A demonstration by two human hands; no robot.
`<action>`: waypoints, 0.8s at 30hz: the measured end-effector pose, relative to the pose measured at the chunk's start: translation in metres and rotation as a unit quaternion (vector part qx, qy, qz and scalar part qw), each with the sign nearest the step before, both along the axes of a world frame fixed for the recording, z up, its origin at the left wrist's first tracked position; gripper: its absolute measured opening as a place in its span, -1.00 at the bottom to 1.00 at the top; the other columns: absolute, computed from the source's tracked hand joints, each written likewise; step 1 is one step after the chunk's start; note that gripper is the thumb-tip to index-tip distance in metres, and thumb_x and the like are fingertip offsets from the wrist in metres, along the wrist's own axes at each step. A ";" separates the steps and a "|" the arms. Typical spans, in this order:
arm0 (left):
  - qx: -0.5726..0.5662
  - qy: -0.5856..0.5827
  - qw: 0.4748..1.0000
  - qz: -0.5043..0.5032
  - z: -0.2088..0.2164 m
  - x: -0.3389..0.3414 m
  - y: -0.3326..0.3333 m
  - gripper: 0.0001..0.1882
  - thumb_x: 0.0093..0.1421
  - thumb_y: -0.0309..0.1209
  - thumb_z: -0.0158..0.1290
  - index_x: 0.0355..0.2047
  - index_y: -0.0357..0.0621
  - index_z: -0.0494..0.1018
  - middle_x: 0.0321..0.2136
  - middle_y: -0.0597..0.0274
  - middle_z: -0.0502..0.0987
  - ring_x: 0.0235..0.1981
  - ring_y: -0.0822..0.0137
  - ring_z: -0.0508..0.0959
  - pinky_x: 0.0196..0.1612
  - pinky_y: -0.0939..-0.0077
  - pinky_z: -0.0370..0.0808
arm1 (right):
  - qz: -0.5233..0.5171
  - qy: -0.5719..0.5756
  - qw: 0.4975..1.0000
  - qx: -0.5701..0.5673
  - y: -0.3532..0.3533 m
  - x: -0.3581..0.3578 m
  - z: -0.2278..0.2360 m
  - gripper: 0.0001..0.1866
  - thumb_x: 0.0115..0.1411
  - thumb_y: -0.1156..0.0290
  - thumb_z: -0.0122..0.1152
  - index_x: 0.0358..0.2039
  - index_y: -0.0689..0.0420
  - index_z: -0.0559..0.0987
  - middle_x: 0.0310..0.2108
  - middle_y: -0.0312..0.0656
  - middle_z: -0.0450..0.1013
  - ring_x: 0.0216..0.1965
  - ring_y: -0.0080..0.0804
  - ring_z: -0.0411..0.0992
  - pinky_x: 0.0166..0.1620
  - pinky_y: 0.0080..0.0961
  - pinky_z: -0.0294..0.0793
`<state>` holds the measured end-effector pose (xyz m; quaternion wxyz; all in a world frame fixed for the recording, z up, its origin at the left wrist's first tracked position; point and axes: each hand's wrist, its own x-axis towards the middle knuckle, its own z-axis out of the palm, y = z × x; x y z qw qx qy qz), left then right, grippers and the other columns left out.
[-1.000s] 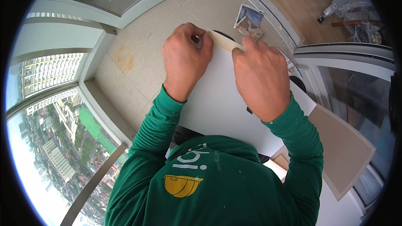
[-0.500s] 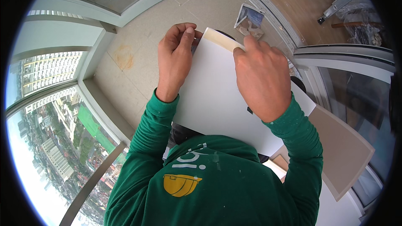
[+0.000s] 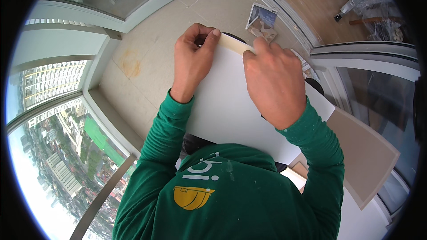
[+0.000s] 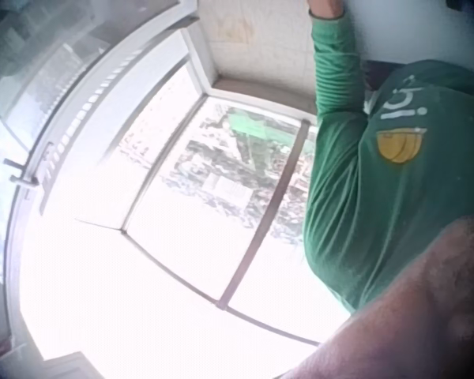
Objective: The person applies tape along the edges of white panels by hand, smoothing the tape onto the surfaces and using a small blade to trim the excess tape.
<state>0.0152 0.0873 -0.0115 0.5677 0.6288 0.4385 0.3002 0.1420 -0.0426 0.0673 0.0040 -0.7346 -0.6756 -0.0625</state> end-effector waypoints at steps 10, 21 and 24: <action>-0.031 -0.045 0.998 0.031 -0.004 0.000 -0.002 -0.73 0.52 -0.30 0.13 -0.22 -0.28 0.61 -0.47 0.33 0.58 -0.46 0.52 0.48 -0.37 0.55 0.44 | -0.006 -0.009 1.000 -0.011 -0.001 0.001 0.001 -0.94 -0.04 0.41 0.46 -0.57 0.10 0.73 -0.42 -0.22 0.51 -0.35 -0.35 0.57 -0.29 -0.38 0.52; 0.081 0.071 0.993 -0.042 -0.007 0.003 -0.003 -0.74 0.45 -0.31 0.27 0.00 -0.22 0.59 -0.35 0.36 0.62 -0.36 0.57 0.51 -0.27 0.61 0.48 | -0.012 0.028 0.999 0.010 -0.013 0.005 0.002 -0.76 0.10 0.49 0.37 -0.18 0.16 0.75 -0.30 -0.19 0.48 -0.31 -0.24 0.53 -0.22 -0.28 0.50; 0.099 0.070 0.991 -0.049 -0.006 0.004 -0.006 -0.75 0.43 -0.30 0.27 -0.01 -0.16 0.60 -0.34 0.17 0.67 -0.36 0.42 0.61 -0.27 0.46 0.56 | -0.023 0.046 0.999 0.015 -0.025 0.007 0.007 -0.65 0.13 0.49 0.37 -0.02 0.14 0.75 -0.28 -0.23 0.48 -0.25 -0.24 0.53 -0.16 -0.27 0.49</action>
